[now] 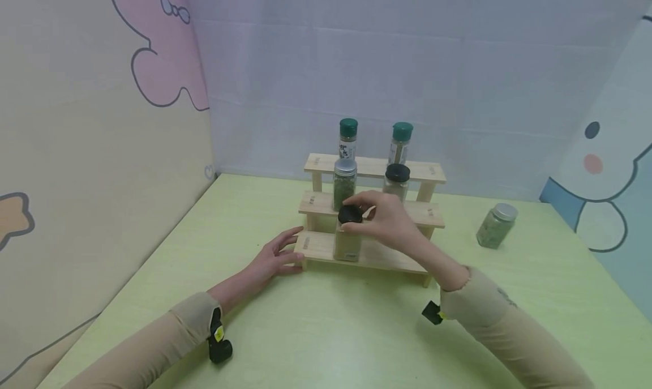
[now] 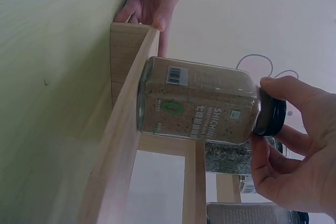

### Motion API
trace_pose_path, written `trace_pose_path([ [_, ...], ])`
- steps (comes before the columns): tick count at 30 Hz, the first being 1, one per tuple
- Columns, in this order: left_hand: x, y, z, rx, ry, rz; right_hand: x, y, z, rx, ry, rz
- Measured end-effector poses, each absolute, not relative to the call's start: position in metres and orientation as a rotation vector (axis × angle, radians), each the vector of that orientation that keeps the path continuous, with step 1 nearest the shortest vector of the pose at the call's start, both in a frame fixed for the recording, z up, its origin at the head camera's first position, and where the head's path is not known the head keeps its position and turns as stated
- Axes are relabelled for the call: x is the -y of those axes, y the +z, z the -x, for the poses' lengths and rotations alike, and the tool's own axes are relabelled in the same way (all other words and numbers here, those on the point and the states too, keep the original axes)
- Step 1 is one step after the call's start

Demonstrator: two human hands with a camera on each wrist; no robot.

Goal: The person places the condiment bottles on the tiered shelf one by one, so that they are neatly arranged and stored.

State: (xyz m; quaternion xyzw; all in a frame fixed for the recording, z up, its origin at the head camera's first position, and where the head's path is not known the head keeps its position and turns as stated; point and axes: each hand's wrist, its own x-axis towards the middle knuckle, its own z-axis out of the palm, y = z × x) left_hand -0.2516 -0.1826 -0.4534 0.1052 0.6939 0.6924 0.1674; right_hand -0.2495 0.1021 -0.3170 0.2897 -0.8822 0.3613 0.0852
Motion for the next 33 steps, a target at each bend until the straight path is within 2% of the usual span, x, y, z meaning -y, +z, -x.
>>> trace_pose_path([
  [15, 0.184, -0.451, 0.250, -1.987, 1.966, -0.298, -0.092, -0.341, 0.262, 2.479, 1.231, -0.879],
  [33, 0.182, -0.452, 0.252, -1.990, 1.959, -0.299, -0.090, -0.341, 0.261, 2.486, 1.213, -0.836],
])
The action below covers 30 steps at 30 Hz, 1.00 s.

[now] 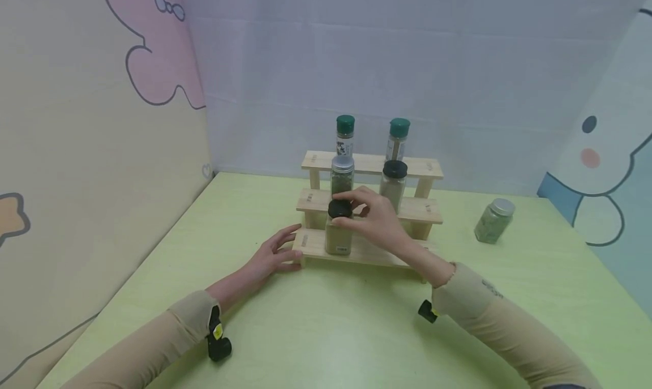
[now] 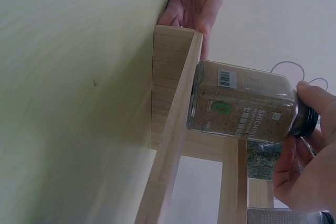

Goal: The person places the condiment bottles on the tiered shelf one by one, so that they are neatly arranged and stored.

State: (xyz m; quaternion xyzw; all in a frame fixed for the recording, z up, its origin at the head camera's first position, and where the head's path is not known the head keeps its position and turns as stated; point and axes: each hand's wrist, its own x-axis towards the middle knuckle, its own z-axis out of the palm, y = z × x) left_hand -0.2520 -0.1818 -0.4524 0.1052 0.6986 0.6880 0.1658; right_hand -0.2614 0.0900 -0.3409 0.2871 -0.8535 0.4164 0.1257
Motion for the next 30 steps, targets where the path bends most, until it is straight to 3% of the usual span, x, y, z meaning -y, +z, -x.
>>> trace_pose_path([
  [16, 0.181, -0.452, 0.252, -1.979, 1.961, -0.332, -0.095, -0.337, 0.263, 2.541, 1.182, -0.890],
  [30, 0.183, -0.454, 0.253, -1.975, 1.970, -0.325, -0.131, -0.315, 0.257, 2.577, 1.062, -0.958],
])
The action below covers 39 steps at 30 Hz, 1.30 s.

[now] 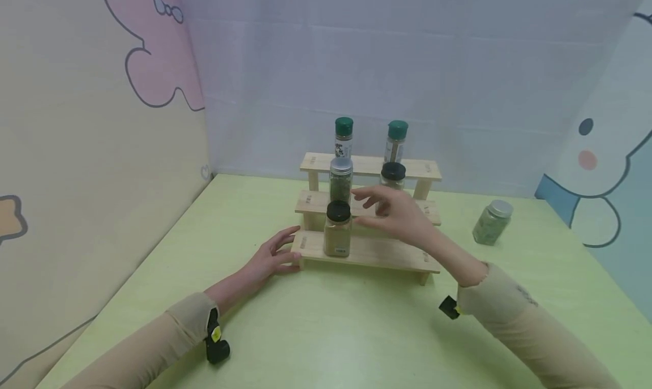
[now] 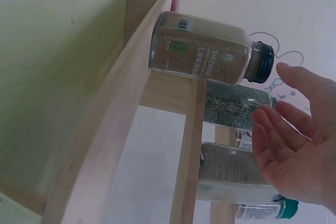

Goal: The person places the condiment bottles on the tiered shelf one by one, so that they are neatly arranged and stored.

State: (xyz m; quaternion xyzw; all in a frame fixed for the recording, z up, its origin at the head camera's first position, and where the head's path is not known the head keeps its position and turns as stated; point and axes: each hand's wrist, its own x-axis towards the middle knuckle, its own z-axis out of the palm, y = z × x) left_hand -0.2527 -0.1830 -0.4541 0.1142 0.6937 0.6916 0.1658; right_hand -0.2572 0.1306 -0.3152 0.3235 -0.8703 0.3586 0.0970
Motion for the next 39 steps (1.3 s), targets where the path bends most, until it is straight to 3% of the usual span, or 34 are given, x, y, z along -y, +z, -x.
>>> trace_pose_path([
  [23, 0.183, -0.455, 0.254, -1.983, 1.970, -0.329, -0.215, -0.267, 0.247, 2.388, 1.056, -0.670],
  [39, 0.183, -0.455, 0.255, -1.992, 1.957, -0.300, -0.279, -0.291, 0.262, 2.244, 0.863, -0.629],
])
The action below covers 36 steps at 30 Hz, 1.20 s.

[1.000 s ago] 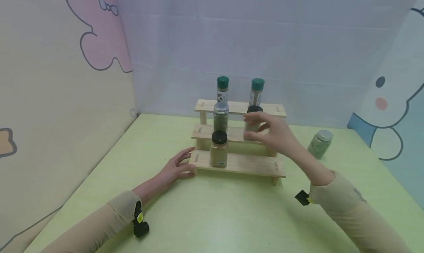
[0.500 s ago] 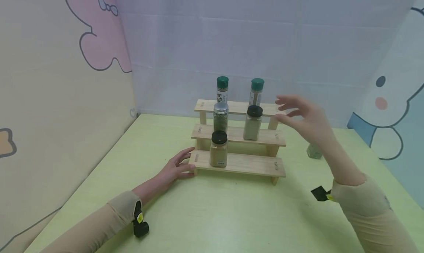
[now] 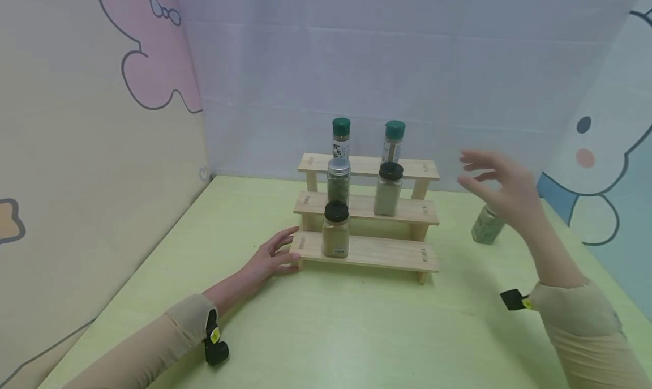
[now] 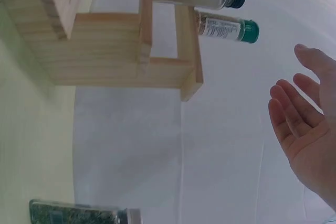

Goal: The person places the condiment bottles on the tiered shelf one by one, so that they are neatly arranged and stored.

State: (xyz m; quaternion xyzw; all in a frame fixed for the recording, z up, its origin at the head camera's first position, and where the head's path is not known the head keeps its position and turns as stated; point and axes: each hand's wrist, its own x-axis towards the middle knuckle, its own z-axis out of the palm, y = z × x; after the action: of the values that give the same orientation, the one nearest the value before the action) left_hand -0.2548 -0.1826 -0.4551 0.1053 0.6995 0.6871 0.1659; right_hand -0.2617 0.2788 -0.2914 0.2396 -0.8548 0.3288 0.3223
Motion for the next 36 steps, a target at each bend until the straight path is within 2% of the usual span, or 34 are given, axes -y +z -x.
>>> trace_pose_path([
  [16, 0.181, -0.451, 0.252, -1.995, 1.959, -0.310, -0.333, -0.330, 0.284, 2.359, 0.919, -0.467],
  [36, 0.182, -0.451, 0.251, -1.991, 1.954, -0.321, -0.368, -0.367, 0.292, 2.445, 0.932, -0.173],
])
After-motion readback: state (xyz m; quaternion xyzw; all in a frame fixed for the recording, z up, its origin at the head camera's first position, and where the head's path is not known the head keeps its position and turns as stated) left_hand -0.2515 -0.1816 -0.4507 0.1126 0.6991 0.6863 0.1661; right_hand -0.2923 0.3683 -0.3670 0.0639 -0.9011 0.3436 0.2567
